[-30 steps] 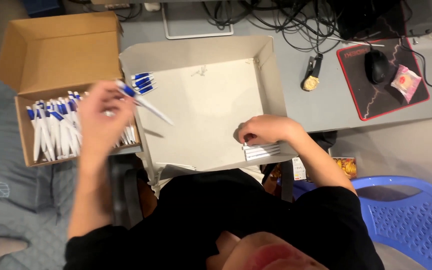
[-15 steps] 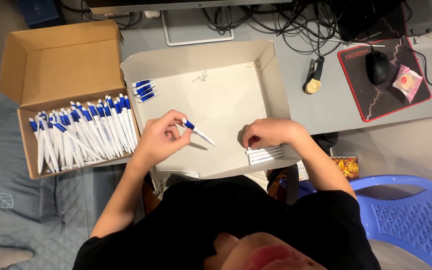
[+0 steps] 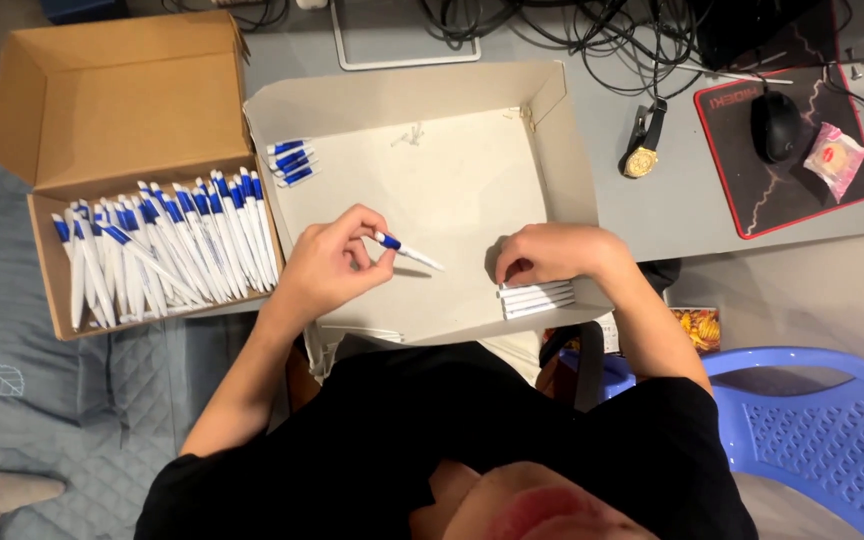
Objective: Assembling ballpoint pens by joining the pen body with its cap.
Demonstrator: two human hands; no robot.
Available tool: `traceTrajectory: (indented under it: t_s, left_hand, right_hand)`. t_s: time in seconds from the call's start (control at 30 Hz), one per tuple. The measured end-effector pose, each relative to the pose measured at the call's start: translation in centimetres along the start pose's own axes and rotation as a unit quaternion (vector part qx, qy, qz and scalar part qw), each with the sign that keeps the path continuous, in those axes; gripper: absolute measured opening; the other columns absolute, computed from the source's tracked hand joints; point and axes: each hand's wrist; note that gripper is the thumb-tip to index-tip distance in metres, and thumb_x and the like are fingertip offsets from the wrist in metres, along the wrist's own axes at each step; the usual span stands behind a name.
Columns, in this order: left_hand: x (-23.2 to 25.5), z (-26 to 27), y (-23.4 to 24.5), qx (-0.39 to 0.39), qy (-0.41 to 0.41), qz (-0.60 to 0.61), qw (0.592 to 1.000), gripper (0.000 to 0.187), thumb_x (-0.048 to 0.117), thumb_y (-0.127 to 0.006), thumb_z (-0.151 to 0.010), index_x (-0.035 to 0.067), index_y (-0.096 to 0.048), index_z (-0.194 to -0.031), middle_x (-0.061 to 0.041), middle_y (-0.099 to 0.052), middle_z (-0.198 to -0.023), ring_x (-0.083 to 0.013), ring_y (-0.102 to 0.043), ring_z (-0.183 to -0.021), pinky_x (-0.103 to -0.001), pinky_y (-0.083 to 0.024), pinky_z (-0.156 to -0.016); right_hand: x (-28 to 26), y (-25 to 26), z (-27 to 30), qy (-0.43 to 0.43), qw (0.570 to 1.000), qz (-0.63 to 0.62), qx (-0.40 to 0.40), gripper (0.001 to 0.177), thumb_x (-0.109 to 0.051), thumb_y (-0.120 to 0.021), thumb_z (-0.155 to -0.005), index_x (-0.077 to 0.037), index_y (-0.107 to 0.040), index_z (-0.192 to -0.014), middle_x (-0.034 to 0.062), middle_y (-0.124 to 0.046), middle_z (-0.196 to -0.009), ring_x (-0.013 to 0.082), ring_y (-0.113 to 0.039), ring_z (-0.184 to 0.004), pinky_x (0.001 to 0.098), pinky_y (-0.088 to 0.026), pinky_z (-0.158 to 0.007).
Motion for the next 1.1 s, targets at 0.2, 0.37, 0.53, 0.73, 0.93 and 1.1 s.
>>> traceTrajectory:
  t_s: [0.2,0.37,0.53,0.73,0.93,1.1]
  left_hand:
    - [-0.4,0.6,-0.7,0.027,0.009,-0.044,0.999,0.026,0.017,-0.078,-0.086,0.016,-0.059,-0.104,-0.010,-0.078,-0.088,-0.0256,-0.062,-0.050,-0.031,-0.047,-0.056]
    - [0.6,1.2,-1.3,0.055,-0.017,-0.073,0.996,0.025,0.015,-0.077,-0.086,0.013,-0.057,-0.102,-0.011,-0.078,-0.094,-0.0242,-0.067,-0.055,-0.031,-0.050,-0.060]
    - [0.1,1.5,-1.7,0.050,-0.031,-0.109,0.992,0.028,0.018,-0.078,-0.087,0.014,-0.057,-0.104,-0.009,-0.077,-0.098,-0.0274,-0.069,-0.061,-0.035,-0.051,-0.064]
    - [1.5,2.0,-1.7,0.023,-0.026,-0.152,0.988,0.027,0.023,-0.077,-0.086,0.013,-0.057,-0.103,-0.007,-0.078,-0.099,-0.0286,-0.069,-0.062,-0.039,-0.050,-0.067]
    - [2.3,2.3,-2.2,-0.004,-0.038,-0.149,0.988,0.022,0.017,-0.073,-0.090,0.009,-0.057,-0.103,-0.008,-0.078,-0.094,-0.0236,-0.068,-0.051,-0.036,-0.050,-0.063]
    - [3.3,2.5,-2.3,-0.017,-0.048,-0.101,0.994,0.011,0.009,-0.071,-0.095,0.004,-0.062,-0.099,-0.010,-0.078,-0.086,-0.0209,-0.065,-0.045,-0.030,-0.046,-0.053]
  right_hand:
    - [-0.3,-0.4,0.3,0.029,0.999,0.014,0.012,0.018,-0.027,-0.075,-0.090,-0.021,-0.080,-0.105,0.0101,-0.079,-0.098,0.0337,-0.075,-0.094,0.0455,-0.061,-0.088]
    - [-0.1,-1.0,0.8,0.045,0.998,0.037,0.029,0.015,-0.028,-0.074,-0.091,-0.022,-0.081,-0.103,0.0076,-0.079,-0.096,0.0318,-0.076,-0.092,0.0444,-0.060,-0.087]
    - [0.3,-2.0,1.1,0.069,0.995,0.059,0.043,0.015,-0.028,-0.072,-0.092,-0.022,-0.080,-0.103,0.0080,-0.079,-0.095,0.0330,-0.075,-0.090,0.0448,-0.060,-0.085]
    - [-0.2,-2.0,1.6,0.087,0.992,0.056,0.068,0.020,-0.026,-0.068,-0.095,-0.017,-0.078,-0.109,0.0146,-0.078,-0.100,0.0401,-0.074,-0.093,0.0506,-0.059,-0.086]
    - [-1.1,-1.4,2.7,0.101,0.987,0.015,0.127,0.025,-0.026,-0.065,-0.100,-0.017,-0.076,-0.120,0.0102,-0.079,-0.100,0.0327,-0.075,-0.092,0.0451,-0.059,-0.088]
    - [-0.3,-1.6,2.1,0.129,0.977,-0.014,0.172,0.030,-0.034,-0.065,-0.101,-0.014,-0.068,-0.123,0.0113,-0.077,-0.084,0.0327,-0.074,-0.079,0.0469,-0.059,-0.079]
Point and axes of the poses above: each hand's wrist, its own z-axis away from the middle knuckle, its own y-axis out of the back of the hand, x = y × z
